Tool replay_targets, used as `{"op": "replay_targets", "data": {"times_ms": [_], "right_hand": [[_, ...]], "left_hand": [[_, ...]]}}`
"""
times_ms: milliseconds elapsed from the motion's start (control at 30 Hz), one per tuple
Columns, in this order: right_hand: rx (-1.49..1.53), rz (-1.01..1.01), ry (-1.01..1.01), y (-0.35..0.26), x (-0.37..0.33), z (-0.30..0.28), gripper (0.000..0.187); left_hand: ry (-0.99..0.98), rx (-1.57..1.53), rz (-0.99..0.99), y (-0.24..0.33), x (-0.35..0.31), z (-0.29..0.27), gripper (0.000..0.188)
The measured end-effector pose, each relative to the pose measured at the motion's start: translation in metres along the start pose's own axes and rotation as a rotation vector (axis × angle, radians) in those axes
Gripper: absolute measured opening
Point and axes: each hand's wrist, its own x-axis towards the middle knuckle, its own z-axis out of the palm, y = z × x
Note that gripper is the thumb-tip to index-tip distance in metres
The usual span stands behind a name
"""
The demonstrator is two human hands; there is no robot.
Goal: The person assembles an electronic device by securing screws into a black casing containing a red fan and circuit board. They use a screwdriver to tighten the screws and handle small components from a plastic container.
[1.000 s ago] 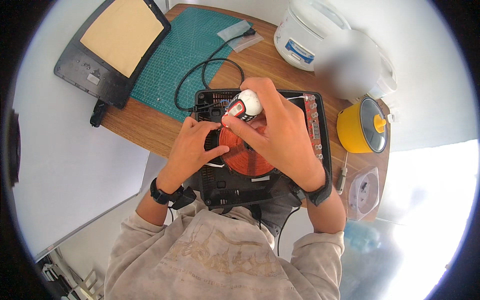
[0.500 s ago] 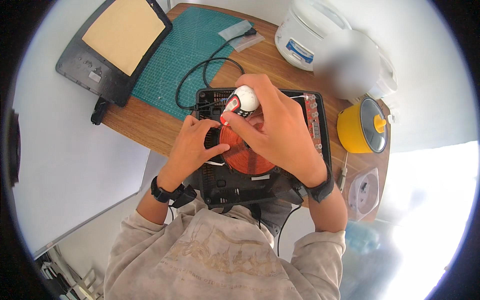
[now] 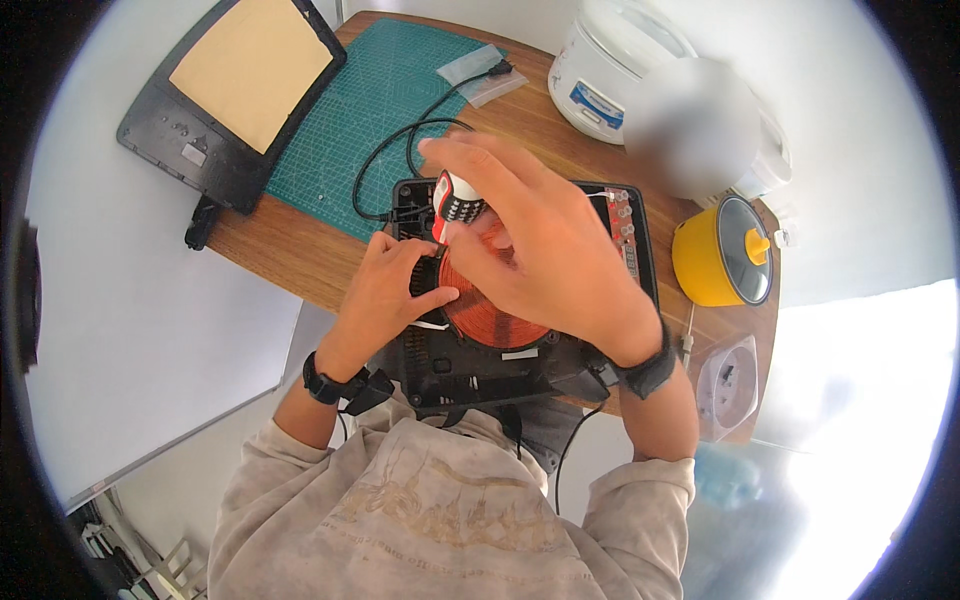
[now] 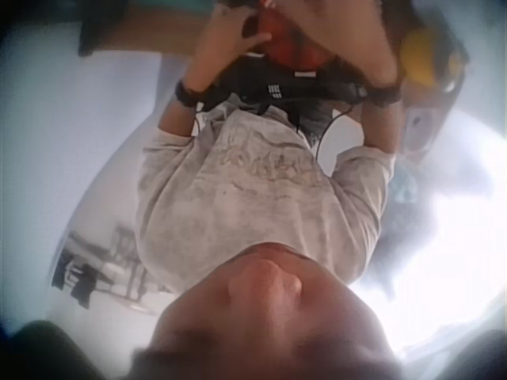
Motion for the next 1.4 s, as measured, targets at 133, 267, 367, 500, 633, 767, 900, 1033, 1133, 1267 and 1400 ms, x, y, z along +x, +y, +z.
{"op": "replay_targets", "data": {"times_ms": [133, 267, 367, 500, 633, 767, 900, 1033, 1133, 1267, 1400], "right_hand": [[-0.115, -0.135, -0.042, -0.004, 0.006, -0.011, 0.041], [-0.108, -0.104, -0.04, -0.005, 0.011, -0.008, 0.032], [-0.233, -0.122, -0.011, -0.001, 0.013, -0.006, 0.034], [-0.525, -0.118, -0.008, -0.003, 0.018, 0.003, 0.041], [-0.617, -0.051, 0.041, -0.006, 0.024, 0.009, 0.041], [-0.263, -0.147, 0.049, 0.001, 0.023, 0.009, 0.03], [-0.213, -0.166, -0.054, -0.009, 0.016, 0.001, 0.021], [-0.177, -0.127, 0.011, -0.005, 0.014, -0.004, 0.022], [-0.251, -0.085, -0.014, -0.005, 0.016, -0.016, 0.023], [-0.611, -0.001, -0.146, -0.008, 0.023, -0.009, 0.032], [-0.735, 0.059, -0.004, -0.005, 0.021, 0.005, 0.038]], "left_hand": [[-0.019, -0.002, -0.049, 0.003, 0.002, -0.002, 0.057], [-0.033, 0.063, -0.057, 0.009, 0.003, -0.008, 0.055], [-0.015, 0.064, -0.014, 0.007, 0.003, -0.005, 0.056], [-0.023, 0.072, -0.035, 0.011, 0.003, -0.008, 0.055], [-0.037, 0.035, -0.024, 0.003, 0.001, -0.003, 0.058], [-0.043, 0.055, -0.038, 0.006, 0.001, -0.004, 0.058], [-0.02, 0.09, -0.036, 0.006, 0.001, -0.003, 0.057], [-0.033, 0.096, -0.062, 0.007, 0.001, -0.003, 0.056], [-0.043, 0.091, -0.103, 0.016, 0.004, -0.008, 0.055], [-0.084, 0.079, -0.115, 0.01, 0.003, -0.008, 0.06], [-0.057, 0.076, -0.07, 0.008, 0.003, -0.005, 0.06]]}}
